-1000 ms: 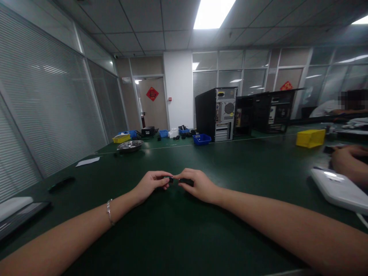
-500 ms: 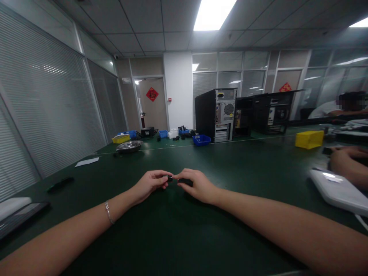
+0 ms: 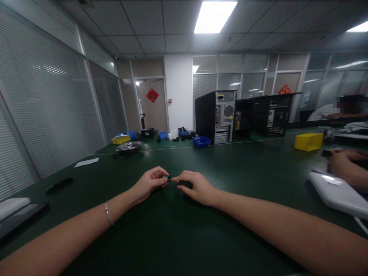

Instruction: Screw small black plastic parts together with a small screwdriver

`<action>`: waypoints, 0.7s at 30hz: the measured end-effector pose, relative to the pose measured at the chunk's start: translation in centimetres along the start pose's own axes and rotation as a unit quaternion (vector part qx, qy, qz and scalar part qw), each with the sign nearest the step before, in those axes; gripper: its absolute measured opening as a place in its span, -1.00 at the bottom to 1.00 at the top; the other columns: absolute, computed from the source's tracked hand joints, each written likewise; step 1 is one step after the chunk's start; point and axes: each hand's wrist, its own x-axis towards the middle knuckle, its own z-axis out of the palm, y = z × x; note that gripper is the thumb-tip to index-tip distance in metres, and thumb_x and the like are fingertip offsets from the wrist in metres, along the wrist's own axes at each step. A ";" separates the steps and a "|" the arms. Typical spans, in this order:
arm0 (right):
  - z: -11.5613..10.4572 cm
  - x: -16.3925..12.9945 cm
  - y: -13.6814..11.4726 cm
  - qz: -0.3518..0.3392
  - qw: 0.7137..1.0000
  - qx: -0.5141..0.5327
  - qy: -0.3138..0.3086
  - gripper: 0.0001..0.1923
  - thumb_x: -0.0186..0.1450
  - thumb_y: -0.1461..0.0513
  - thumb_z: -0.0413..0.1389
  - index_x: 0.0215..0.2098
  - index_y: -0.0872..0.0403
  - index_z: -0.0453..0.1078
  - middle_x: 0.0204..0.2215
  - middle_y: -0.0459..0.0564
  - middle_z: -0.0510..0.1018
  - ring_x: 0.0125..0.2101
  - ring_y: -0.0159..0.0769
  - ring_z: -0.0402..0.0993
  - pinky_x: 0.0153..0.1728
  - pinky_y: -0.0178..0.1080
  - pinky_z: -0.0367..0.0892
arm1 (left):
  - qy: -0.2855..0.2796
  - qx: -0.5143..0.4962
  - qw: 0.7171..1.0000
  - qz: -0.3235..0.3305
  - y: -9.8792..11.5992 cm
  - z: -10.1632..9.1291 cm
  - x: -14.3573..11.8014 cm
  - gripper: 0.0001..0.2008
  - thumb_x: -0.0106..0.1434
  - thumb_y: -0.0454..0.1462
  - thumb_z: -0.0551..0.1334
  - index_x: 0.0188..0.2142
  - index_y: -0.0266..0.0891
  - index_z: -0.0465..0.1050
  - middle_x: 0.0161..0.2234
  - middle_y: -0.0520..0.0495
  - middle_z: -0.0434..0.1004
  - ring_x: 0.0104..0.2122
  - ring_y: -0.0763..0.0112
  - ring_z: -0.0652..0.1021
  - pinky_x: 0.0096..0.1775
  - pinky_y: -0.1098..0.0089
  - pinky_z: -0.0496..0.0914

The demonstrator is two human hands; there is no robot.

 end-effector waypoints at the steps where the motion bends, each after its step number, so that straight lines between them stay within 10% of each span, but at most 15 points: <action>1: 0.0 0.0 0.0 0.007 1.000 -0.002 0.004 -0.69 0.24 0.27 0.06 -0.04 0.01 0.37 -0.20 -0.02 0.48 -0.20 -0.30 0.40 -0.18 -0.28 0.28 | 0.007 -0.004 1.000 0.000 0.1 -0.1 0.0 -0.82 0.10 -0.33 0.26 -0.26 -0.27 0.35 -0.36 -0.01 0.40 -0.35 0.45 0.45 -0.26 0.40 0.32; 10: -0.1 0.0 -0.1 0.018 1.000 0.009 0.014 -0.70 0.24 0.27 0.05 -0.06 0.02 0.38 -0.18 -0.02 0.49 -0.18 -0.28 0.40 -0.16 -0.26 0.29 | 0.075 -0.038 0.996 -0.011 -0.9 -0.8 0.5 -0.75 0.04 -0.37 0.29 -0.24 -0.28 0.35 -0.26 -0.08 0.40 -0.22 0.34 0.47 -0.13 0.33 0.30; 21: -0.2 -0.2 0.0 0.033 0.999 -0.024 0.031 -0.70 0.24 0.25 0.05 -0.05 0.01 0.37 -0.18 -0.02 0.48 -0.20 -0.28 0.39 -0.19 -0.27 0.28 | 0.013 0.116 0.993 0.007 -0.2 -0.3 0.2 -0.64 0.22 -0.18 0.11 -0.01 -0.23 0.37 -0.33 -0.06 0.37 -0.36 0.41 0.35 -0.31 0.39 0.23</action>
